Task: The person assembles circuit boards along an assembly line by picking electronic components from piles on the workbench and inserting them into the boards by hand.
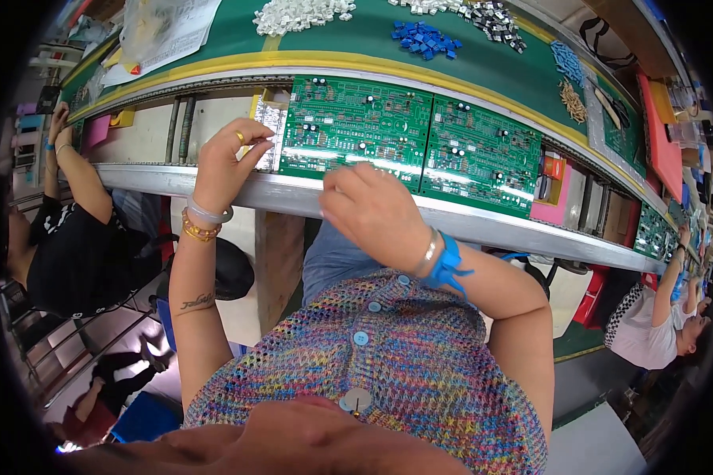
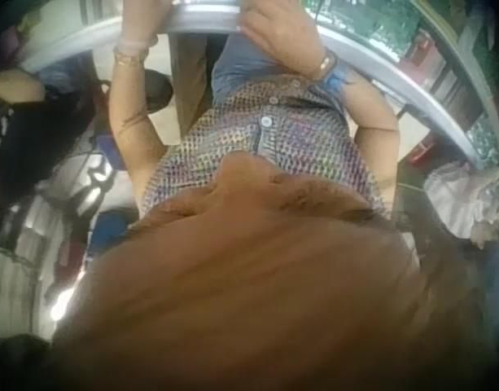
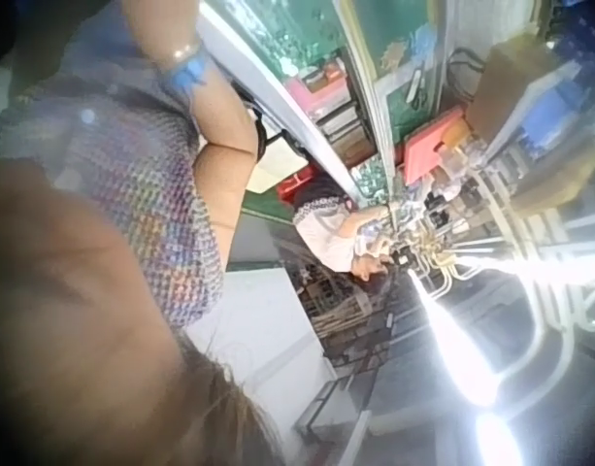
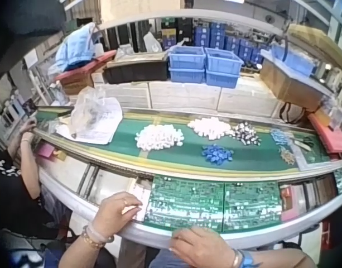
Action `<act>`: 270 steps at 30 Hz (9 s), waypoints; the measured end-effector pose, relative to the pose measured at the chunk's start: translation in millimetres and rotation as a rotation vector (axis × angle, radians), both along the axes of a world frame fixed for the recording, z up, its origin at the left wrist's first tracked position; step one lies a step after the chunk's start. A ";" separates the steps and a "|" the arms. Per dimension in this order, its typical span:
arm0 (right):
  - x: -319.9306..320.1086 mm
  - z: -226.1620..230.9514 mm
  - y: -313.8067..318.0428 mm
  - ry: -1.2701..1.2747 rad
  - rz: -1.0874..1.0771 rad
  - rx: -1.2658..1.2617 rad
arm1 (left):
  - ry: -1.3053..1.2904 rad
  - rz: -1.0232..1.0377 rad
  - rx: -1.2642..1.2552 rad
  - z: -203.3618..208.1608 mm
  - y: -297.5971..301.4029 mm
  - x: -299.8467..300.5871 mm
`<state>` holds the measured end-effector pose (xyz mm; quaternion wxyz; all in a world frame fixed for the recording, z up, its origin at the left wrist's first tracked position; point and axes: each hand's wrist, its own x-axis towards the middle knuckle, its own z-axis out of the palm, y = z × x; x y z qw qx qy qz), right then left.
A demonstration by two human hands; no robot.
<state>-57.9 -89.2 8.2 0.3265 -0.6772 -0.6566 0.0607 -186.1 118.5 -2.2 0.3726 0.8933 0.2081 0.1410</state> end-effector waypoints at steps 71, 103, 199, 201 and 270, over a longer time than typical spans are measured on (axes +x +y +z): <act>-17.3 -45.8 -42.7 -0.037 0.011 0.157 | 0.007 -0.139 0.380 7.8 -44.6 9.6; -11.7 -52.8 -49.3 -0.099 0.047 0.178 | 0.057 -0.204 0.491 14.6 -52.4 12.4; 171.7 -10.6 -122.2 0.150 -0.495 0.062 | -0.194 -0.426 0.397 -2.1 -140.2 154.2; 167.0 -7.8 -127.4 -0.018 -0.458 0.115 | -0.182 -0.432 0.386 6.9 -137.7 152.3; 183.8 8.7 26.1 -0.031 -0.302 -0.064 | -0.094 -0.106 0.233 -2.1 -19.8 53.1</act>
